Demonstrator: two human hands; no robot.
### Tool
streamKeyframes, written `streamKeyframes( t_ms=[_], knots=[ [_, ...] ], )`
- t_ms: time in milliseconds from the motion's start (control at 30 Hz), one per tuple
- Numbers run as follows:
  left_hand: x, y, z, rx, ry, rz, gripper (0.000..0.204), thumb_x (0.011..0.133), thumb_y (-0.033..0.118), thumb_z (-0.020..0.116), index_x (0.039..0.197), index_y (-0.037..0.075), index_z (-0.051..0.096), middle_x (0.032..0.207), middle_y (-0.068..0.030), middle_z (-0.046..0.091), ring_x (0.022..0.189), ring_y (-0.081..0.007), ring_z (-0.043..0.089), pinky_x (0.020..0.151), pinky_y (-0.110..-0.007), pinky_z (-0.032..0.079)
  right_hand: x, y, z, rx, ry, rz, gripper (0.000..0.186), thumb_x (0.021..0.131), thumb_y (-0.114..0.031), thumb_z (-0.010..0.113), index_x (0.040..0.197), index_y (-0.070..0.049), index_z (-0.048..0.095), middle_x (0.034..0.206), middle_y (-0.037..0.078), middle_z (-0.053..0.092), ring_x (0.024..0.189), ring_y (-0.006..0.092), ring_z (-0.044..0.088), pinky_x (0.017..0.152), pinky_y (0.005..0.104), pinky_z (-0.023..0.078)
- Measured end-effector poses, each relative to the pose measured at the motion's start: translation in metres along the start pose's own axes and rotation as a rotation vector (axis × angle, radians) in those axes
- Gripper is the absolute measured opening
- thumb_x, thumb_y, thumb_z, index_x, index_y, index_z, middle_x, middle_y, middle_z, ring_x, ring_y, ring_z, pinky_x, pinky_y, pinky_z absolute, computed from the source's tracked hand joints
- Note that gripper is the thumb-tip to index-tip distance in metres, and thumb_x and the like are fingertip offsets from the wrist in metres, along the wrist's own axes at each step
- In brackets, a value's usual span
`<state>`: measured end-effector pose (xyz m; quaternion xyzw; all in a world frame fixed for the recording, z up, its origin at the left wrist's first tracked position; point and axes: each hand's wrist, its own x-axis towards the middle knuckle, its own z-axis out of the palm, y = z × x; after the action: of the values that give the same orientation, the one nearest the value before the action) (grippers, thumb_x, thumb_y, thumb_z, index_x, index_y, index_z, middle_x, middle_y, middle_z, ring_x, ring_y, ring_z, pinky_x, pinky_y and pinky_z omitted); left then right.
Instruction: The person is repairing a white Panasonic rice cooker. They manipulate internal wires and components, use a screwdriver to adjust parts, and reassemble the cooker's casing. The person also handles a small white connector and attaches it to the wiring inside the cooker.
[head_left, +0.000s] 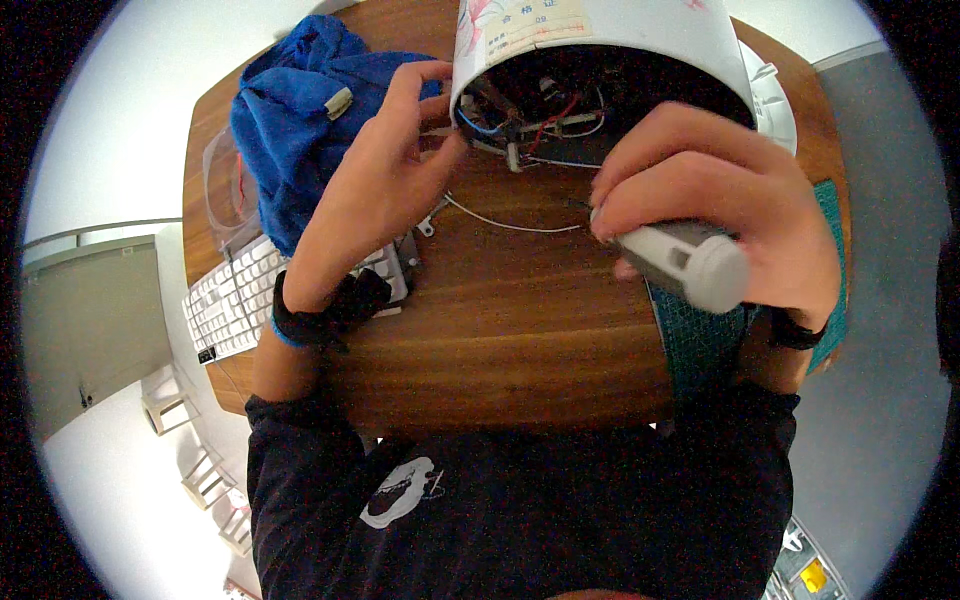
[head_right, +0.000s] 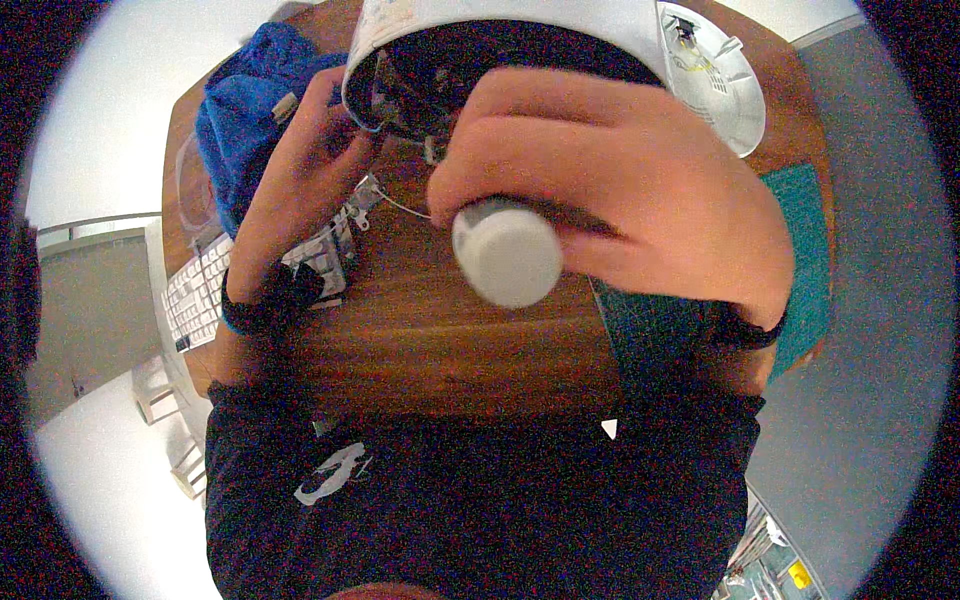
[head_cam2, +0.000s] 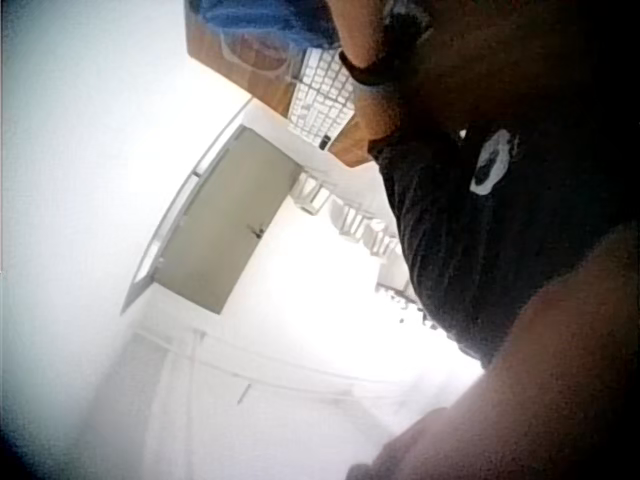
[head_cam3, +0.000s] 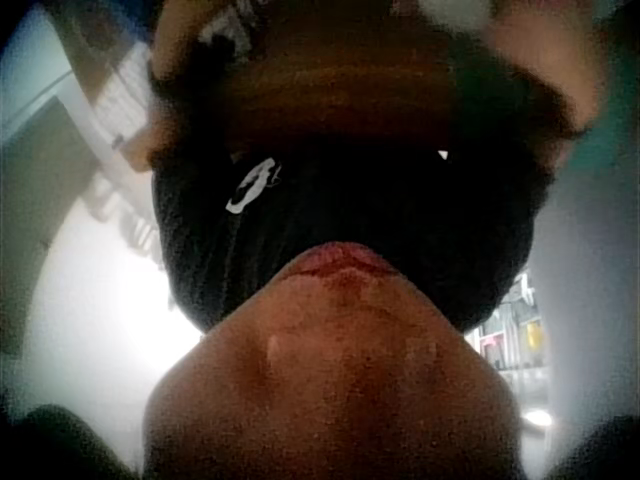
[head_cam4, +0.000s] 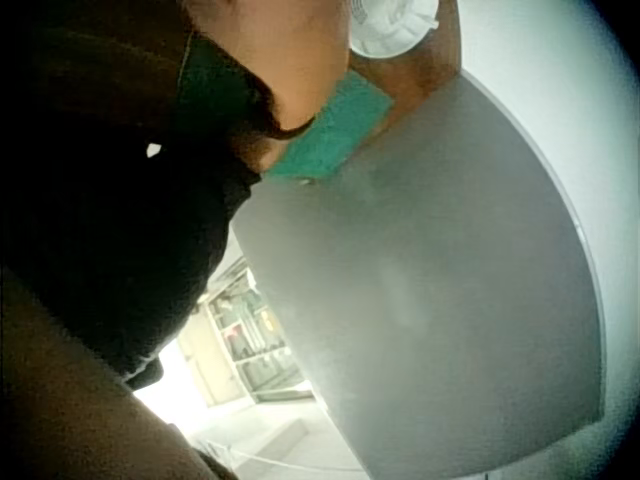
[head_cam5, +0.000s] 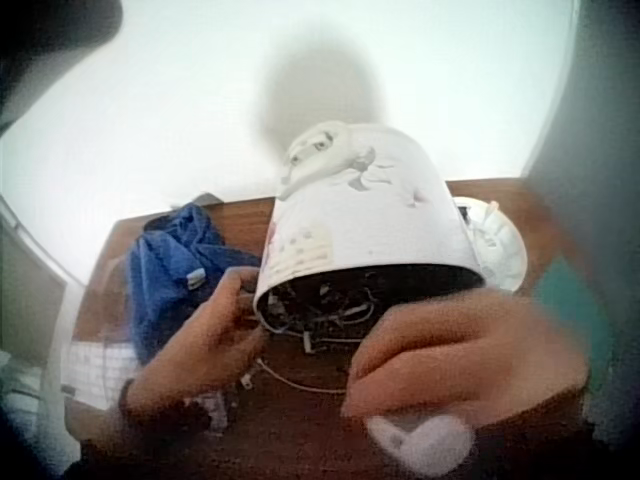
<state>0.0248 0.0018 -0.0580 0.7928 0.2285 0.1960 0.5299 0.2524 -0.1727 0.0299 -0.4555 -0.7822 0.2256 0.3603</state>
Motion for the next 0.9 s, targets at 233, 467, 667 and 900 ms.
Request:
streamKeyframes(
  t_ms=[233,467,667,900],
  knots=[
    [0.0,-0.009,0.005,0.095,0.062,0.15,0.045,0.101,0.0,0.058,0.143,0.002,0.042,0.116,-0.0172,0.068,0.102,-0.0173,0.066,0.09,-0.031,0.053,-0.003,-0.009,-0.008,-0.144,0.064,0.091,0.023,0.071,-0.003,0.086,0.091,-0.011,0.079,0.095,0.007,0.063,0.078,0.0148,0.064,0.066,0.0238,0.045],
    [0.003,-0.013,-0.001,0.019,0.013,0.033,0.047,0.101,0.002,0.06,0.143,0.002,0.04,0.109,-0.0109,0.063,0.096,-0.0139,0.061,0.082,-0.029,0.052,-0.011,-0.003,-0.034,-0.171,-0.047,0.032,0.028,0.071,-0.007,0.087,0.096,-0.009,0.075,0.098,0.012,0.064,0.083,0.0187,0.064,0.068,0.0279,0.047],
    [0.011,-0.014,0.001,0.001,0.025,0.087,0.049,0.099,0.007,0.068,0.141,-0.002,0.043,0.116,-0.0155,0.067,0.105,-0.0178,0.066,0.088,-0.032,0.054,-0.011,-0.001,-0.044,-0.171,-0.012,-0.01,0.032,0.07,-0.009,0.088,0.098,-0.007,0.074,0.098,0.015,0.066,0.086,0.0241,0.065,0.072,0.0323,0.05],
    [0.031,-0.028,0.007,0.208,0.084,0.16,0.042,0.094,0.011,0.075,0.128,-0.004,0.056,0.118,-0.021,0.069,0.11,-0.0302,0.069,0.094,-0.038,0.054,-0.007,-0.011,-0.038,-0.403,-0.019,0.021,0.027,0.072,-0.004,0.085,0.098,-0.006,0.075,0.101,0.015,0.069,0.09,0.0245,0.068,0.076,0.0334,0.053]
  ],
)
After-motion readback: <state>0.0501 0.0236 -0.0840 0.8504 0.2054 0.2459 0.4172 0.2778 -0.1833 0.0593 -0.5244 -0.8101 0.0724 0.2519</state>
